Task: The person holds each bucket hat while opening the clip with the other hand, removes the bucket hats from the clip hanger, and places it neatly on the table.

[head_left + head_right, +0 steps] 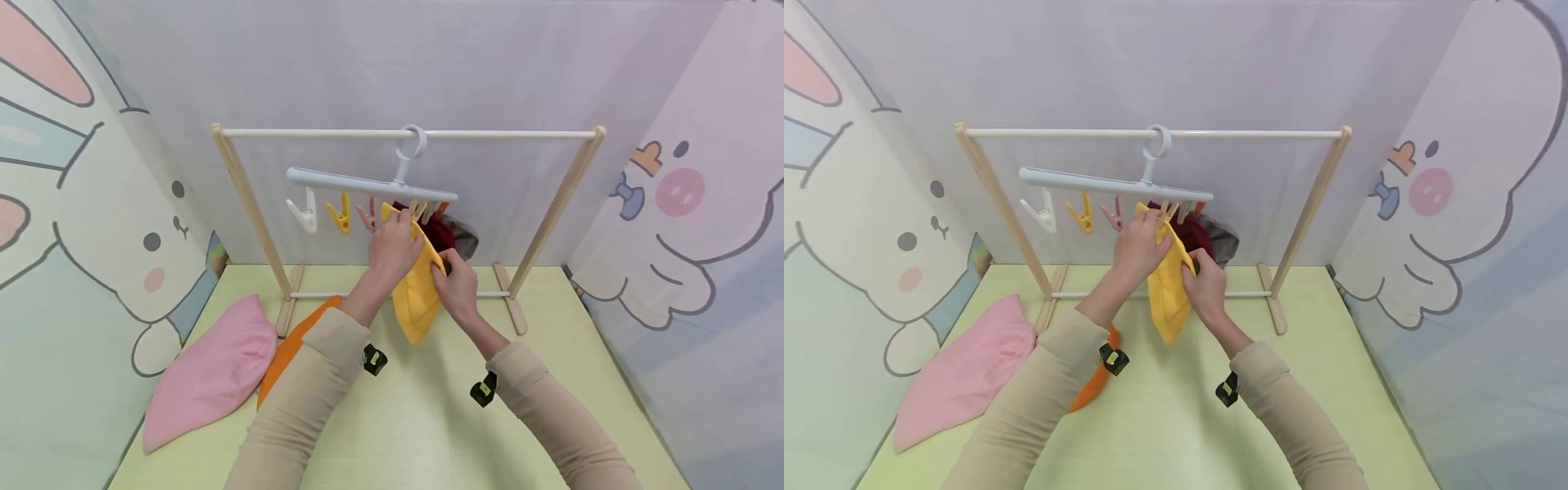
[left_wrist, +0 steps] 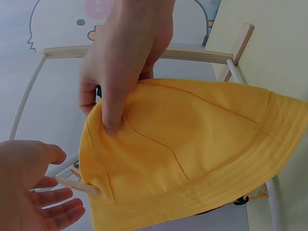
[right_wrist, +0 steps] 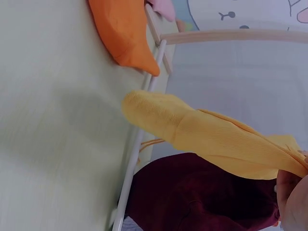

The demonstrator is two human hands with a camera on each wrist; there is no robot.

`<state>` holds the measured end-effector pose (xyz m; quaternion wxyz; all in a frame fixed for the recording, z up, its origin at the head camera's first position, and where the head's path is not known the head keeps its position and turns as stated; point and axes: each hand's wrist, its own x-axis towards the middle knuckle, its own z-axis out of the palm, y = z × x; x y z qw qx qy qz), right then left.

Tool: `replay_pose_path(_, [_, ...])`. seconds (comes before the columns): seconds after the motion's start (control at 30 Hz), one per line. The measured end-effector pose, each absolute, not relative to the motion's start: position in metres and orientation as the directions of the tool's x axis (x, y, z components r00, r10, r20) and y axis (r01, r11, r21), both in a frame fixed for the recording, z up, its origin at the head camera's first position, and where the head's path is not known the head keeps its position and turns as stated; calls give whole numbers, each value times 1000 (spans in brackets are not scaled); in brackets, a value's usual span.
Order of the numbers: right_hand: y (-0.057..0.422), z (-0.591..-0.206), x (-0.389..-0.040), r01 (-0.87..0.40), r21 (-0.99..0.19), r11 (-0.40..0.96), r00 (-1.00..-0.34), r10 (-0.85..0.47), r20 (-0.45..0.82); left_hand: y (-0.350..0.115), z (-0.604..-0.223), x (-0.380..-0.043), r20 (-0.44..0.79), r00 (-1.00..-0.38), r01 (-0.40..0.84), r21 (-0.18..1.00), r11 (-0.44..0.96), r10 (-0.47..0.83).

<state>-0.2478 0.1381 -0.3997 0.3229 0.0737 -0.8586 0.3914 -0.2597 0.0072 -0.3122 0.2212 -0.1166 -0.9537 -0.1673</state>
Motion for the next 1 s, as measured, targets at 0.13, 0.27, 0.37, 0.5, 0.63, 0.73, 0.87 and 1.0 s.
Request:
replay_pose_path(0.13, [135, -400, -245, -381, -623, 684, -786, 115, 607, 6, -312, -263, 472, -869, 281, 223, 933, 149])
replay_pose_path(0.27, [133, -400, -243, -388, -620, 681, -791, 98, 603, 4, -311, -267, 473, -869, 274, 213, 938, 147])
replay_pose_path(0.37, [132, -400, -240, -399, -614, 681, -792, 81, 605, 4, -311, -269, 454, -880, 269, 236, 934, 139])
replay_pose_path(0.5, [131, -399, -237, -408, -609, 680, -793, 67, 605, 4, -312, -271, 439, -888, 268, 243, 932, 141])
replay_pose_path(0.63, [128, -398, -234, -421, -603, 677, -791, 50, 609, 5, -312, -271, 432, -891, 263, 238, 935, 141])
replay_pose_path(0.73, [126, -397, -232, -439, -596, 672, -785, 36, 619, 6, -310, -271, 423, -896, 255, 240, 937, 136])
replay_pose_path(0.87, [123, -397, -229, -459, -593, 662, -780, 20, 626, 8, -308, -273, 415, -900, 250, 241, 938, 133])
replay_pose_path(1.0, [120, -398, -228, -481, -589, 650, -772, 4, 635, 9, -306, -274, 412, -903, 240, 254, 937, 120])
